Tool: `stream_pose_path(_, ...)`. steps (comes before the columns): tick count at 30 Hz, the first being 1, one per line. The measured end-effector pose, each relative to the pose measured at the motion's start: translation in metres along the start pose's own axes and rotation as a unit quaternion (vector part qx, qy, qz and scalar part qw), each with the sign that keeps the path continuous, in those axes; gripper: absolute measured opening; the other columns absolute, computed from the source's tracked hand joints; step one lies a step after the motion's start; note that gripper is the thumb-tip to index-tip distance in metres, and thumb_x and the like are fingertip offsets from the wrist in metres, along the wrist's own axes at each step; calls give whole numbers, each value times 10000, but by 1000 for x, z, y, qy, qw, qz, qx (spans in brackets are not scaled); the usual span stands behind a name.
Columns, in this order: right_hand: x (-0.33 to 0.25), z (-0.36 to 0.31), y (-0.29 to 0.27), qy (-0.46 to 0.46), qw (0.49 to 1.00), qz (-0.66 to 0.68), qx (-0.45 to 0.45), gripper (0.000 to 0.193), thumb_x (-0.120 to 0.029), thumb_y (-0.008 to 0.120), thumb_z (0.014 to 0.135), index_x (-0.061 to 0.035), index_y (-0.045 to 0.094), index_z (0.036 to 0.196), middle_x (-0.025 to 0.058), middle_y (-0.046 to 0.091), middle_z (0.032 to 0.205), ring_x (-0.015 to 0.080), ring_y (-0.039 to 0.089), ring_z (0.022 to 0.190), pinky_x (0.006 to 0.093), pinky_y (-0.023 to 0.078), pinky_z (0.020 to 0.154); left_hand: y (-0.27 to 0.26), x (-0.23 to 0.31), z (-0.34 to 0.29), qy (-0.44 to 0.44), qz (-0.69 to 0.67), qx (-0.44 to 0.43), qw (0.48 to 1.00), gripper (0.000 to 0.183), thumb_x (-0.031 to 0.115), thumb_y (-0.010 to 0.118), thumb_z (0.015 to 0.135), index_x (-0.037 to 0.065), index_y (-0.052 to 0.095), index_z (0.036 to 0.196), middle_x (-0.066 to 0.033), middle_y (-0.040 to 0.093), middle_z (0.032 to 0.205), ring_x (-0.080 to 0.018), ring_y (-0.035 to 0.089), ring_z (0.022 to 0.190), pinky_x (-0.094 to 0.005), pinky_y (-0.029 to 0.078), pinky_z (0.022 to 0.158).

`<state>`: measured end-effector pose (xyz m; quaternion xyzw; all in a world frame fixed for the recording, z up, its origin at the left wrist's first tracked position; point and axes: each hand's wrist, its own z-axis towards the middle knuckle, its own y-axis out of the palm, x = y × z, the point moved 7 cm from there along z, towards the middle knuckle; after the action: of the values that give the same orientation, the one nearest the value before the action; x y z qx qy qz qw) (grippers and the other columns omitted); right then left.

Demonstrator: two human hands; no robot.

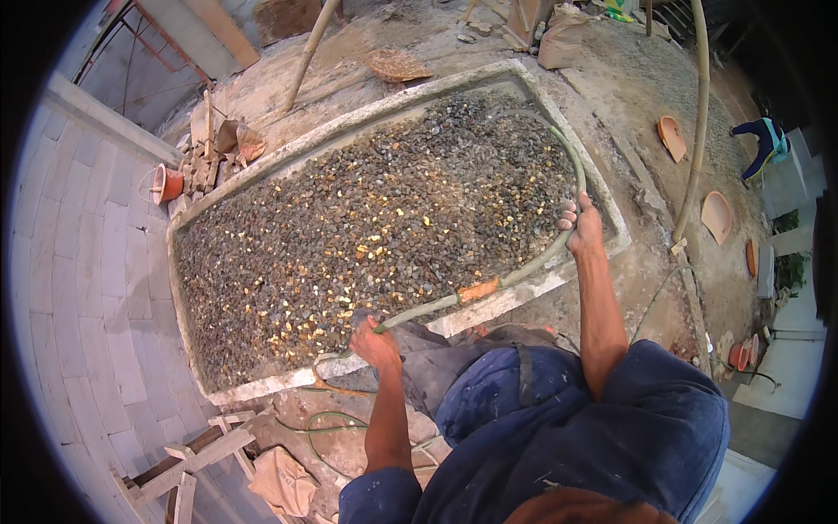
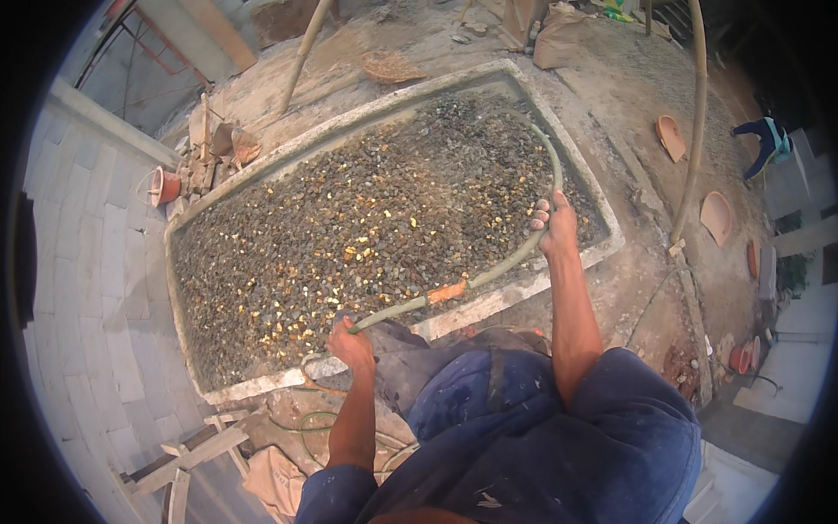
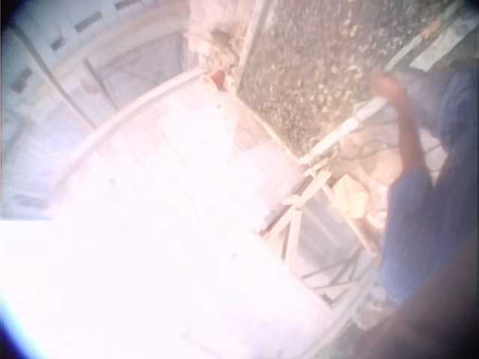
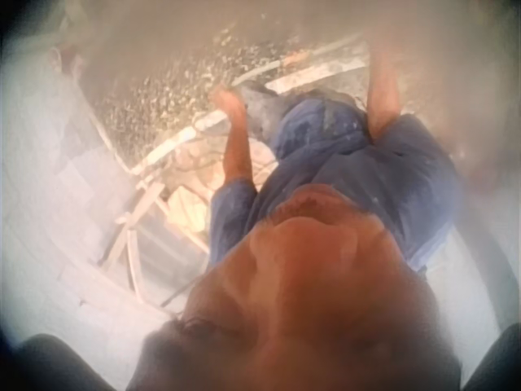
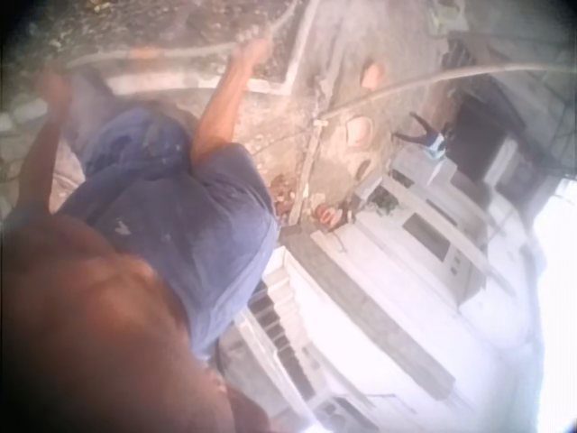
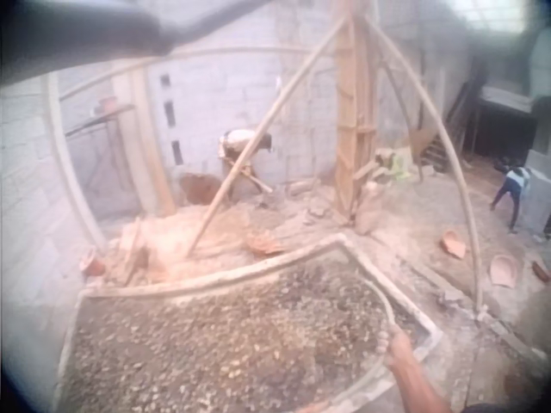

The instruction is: The person uses a hose to spray water over a rectangular gravel bed inside a room under construction. The person moves the hose back and forth to wet the gravel surface evenly.

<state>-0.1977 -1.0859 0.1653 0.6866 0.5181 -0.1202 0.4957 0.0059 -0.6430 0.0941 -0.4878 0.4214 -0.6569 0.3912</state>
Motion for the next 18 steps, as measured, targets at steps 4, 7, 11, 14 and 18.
stream_pose_path(4, 2, 3, 1, 15, 999, 17, -21, 222, -292, 427, 1000, -148, 464, 1165, -11, 428, 694, 63, 376, 503, 203, 334, 399, 1, -1, 1, -5, 10, -9, 1000, 334, 237, 474, 951, 5, 597, 744, -168, 600, 753, -350, 550, 794, -457, 387, 763)
stream_pose_path(7, 2, 1, 4, 16, 999, 14, -28, 223, -296, 430, 999, -153, 469, 1165, -12, 427, 693, 62, 368, 500, 203, 326, 400, 2, -1, 1, 3, 7, 1, 1000, 316, 222, 485, 947, -1, 608, 759, -173, 604, 751, -359, 549, 785, -465, 389, 746)
stream_pose_path(11, 1, 1, 8, 13, 1000, 1, -23, 225, -302, 430, 999, -155, 478, 1161, -16, 424, 692, 60, 356, 499, 204, 315, 401, -1, 2, 1, 20, -4, 14, 1000, 299, 203, 494, 945, -14, 623, 785, -181, 611, 761, -376, 547, 773, -481, 391, 716)
stream_pose_path(14, 0, -1, 12, 11, 1000, -2, -23, 233, -313, 431, 999, -150, 480, 1158, -22, 420, 691, 57, 349, 497, 203, 314, 402, 0, 1, 0, 22, -6, 22, 1000, 302, 216, 504, 943, -14, 618, 784, -173, 612, 750, -356, 547, 781, -466, 393, 729)
stream_pose_path(18, -1, -2, 16, 4, 999, -5, -32, 238, -317, 425, 1001, -146, 475, 1159, -26, 415, 691, 53, 345, 498, 202, 313, 401, 2, 0, -1, 19, 4, 18, 1000, 297, 217, 510, 941, -10, 612, 779, -170, 612, 746, -347, 546, 778, -457, 394, 734)
